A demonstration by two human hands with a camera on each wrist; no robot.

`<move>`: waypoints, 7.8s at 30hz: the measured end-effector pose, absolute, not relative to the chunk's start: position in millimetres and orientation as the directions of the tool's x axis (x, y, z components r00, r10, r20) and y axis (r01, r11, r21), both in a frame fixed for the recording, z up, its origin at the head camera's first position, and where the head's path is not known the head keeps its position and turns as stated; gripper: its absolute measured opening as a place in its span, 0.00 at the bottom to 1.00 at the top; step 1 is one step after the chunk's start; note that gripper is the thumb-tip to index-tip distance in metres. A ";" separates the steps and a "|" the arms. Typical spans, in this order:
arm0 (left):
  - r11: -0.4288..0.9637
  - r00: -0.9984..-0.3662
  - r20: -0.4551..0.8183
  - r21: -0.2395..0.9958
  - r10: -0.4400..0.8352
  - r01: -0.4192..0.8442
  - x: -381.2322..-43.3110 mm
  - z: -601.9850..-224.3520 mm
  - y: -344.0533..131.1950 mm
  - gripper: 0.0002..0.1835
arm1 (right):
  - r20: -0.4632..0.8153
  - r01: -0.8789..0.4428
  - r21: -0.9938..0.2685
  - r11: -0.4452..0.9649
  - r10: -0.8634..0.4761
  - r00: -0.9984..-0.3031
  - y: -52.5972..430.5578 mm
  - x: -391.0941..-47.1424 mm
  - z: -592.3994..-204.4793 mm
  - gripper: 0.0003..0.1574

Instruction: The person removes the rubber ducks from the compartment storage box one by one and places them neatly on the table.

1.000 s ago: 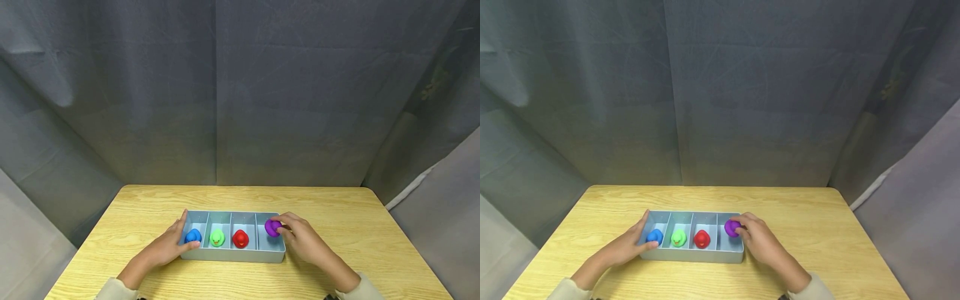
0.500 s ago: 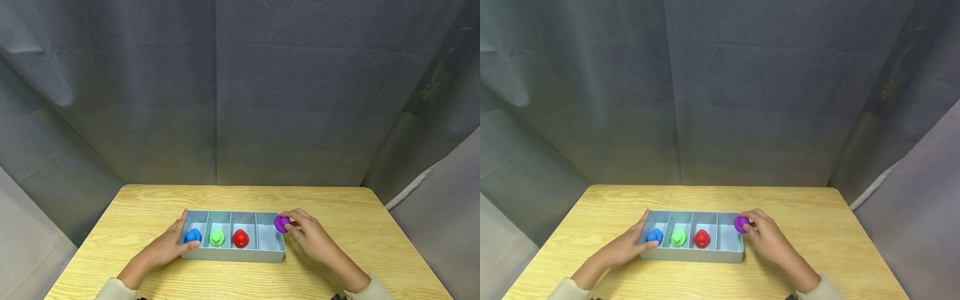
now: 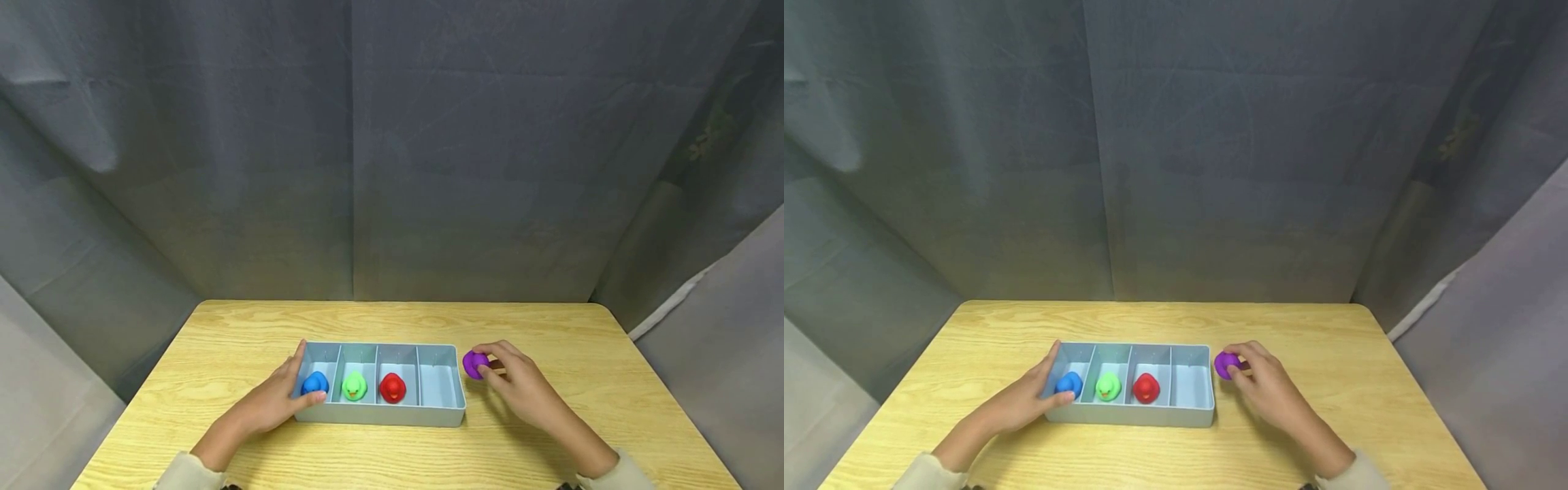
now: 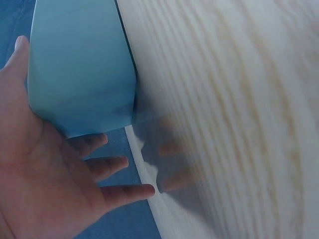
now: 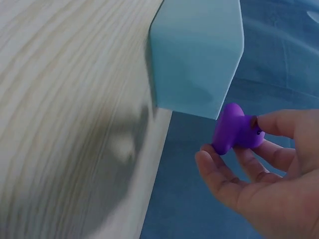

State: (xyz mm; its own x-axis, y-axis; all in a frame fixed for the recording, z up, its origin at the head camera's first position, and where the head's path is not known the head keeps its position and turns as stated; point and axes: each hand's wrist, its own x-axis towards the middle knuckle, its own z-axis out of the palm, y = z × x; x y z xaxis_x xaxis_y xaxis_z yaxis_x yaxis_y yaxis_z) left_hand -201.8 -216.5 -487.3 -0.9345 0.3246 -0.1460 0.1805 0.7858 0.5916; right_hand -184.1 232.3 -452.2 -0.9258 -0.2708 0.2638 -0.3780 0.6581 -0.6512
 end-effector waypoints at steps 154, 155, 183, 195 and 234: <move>0.782 -0.936 -0.133 0.594 0.325 0.187 -203.4 -491.7 -217.6 0.61 | 0.105 -0.429 -0.671 0.605 -0.496 -0.862 128.3 -208.5 -466.2 0.25; 0.783 -0.937 -0.132 0.594 0.324 0.187 -203.4 -491.7 -217.5 0.61 | 0.105 -0.429 -0.669 0.607 -0.493 -0.863 127.2 -209.1 -467.7 0.25; 0.786 -0.937 -0.140 0.591 0.321 0.181 -202.4 -490.0 -217.8 0.60 | 0.140 -0.453 -0.581 0.676 -0.466 -0.874 109.7 -209.2 -480.7 0.17; 0.780 -0.935 -0.142 0.599 0.326 0.181 -202.5 -491.4 -217.9 0.60 | 0.150 -0.468 -0.600 0.649 -0.483 -0.863 111.0 -208.6 -480.8 0.19; 0.789 -0.936 -0.142 0.587 0.322 0.183 -203.1 -491.6 -218.6 0.59 | 0.076 -0.378 -0.747 0.548 -0.494 -0.866 134.3 -207.3 -453.4 0.16</move>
